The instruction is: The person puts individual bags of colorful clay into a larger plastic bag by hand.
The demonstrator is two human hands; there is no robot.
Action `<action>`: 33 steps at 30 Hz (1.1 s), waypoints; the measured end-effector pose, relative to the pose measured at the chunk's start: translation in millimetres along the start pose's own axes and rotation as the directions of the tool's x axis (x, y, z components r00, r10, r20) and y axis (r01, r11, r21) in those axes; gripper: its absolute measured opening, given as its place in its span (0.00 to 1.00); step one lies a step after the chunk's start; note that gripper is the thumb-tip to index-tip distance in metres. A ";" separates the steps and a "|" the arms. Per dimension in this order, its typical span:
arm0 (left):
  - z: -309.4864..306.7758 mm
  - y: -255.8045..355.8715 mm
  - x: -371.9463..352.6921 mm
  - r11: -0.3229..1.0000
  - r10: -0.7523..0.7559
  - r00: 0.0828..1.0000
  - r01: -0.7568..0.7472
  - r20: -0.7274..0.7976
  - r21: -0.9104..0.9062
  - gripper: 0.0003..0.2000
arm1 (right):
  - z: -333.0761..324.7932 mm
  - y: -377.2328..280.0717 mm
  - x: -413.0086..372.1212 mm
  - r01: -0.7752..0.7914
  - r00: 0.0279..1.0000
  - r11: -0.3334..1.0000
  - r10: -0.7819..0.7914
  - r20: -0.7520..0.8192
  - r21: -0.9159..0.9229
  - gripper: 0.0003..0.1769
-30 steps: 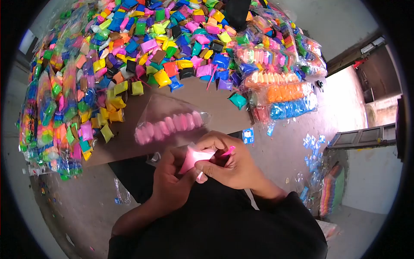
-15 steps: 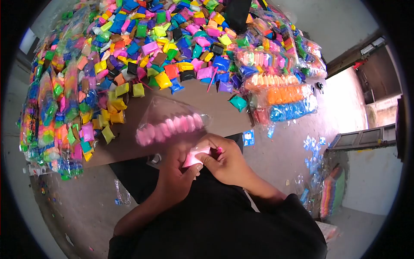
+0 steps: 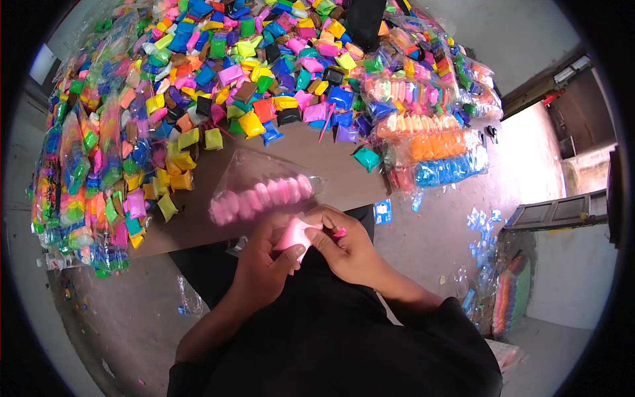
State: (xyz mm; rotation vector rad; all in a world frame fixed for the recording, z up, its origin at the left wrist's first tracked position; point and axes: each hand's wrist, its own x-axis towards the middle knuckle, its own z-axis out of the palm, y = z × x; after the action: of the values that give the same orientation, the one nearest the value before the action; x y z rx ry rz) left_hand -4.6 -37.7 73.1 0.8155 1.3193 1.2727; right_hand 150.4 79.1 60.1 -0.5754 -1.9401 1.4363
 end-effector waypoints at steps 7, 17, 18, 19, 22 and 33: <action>1.6 -3.5 1.9 0.899 0.190 0.982 -0.181 0.017 0.399 0.24 | -9.1 -24.9 10.8 -0.159 0.981 0.981 0.170 0.092 -0.114 0.07; 0.3 -0.9 2.1 0.999 0.035 0.999 -0.035 -0.039 0.004 0.17 | 1.2 -3.5 -1.7 -0.081 0.995 0.997 0.081 -0.053 0.002 0.04; -1.5 -3.8 1.1 0.996 0.092 0.992 -0.092 -0.084 0.010 0.16 | 2.4 -2.8 -4.0 -0.081 0.995 0.997 0.081 -0.053 0.003 0.04; -3.1 -5.4 0.6 0.989 0.149 0.980 -0.148 -0.129 0.018 0.15 | 3.3 -2.2 -6.3 -0.127 0.988 0.977 0.140 -0.066 0.170 0.04; -4.0 -4.5 1.2 0.983 0.169 0.978 -0.177 -0.123 -0.058 0.11 | 0.3 -5.8 -9.1 -0.190 0.976 0.926 0.213 -0.036 0.326 0.05; -0.2 -10.4 3.8 0.925 0.351 0.934 -0.334 -0.071 0.182 0.14 | -0.3 -11.2 -10.8 -0.188 0.977 0.917 0.210 -0.026 0.352 0.04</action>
State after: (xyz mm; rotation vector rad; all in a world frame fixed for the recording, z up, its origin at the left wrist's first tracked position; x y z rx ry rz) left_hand -3.5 -36.1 62.1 1.1516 1.4211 1.5074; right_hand 158.4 68.6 68.3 -0.6555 -1.5605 1.8165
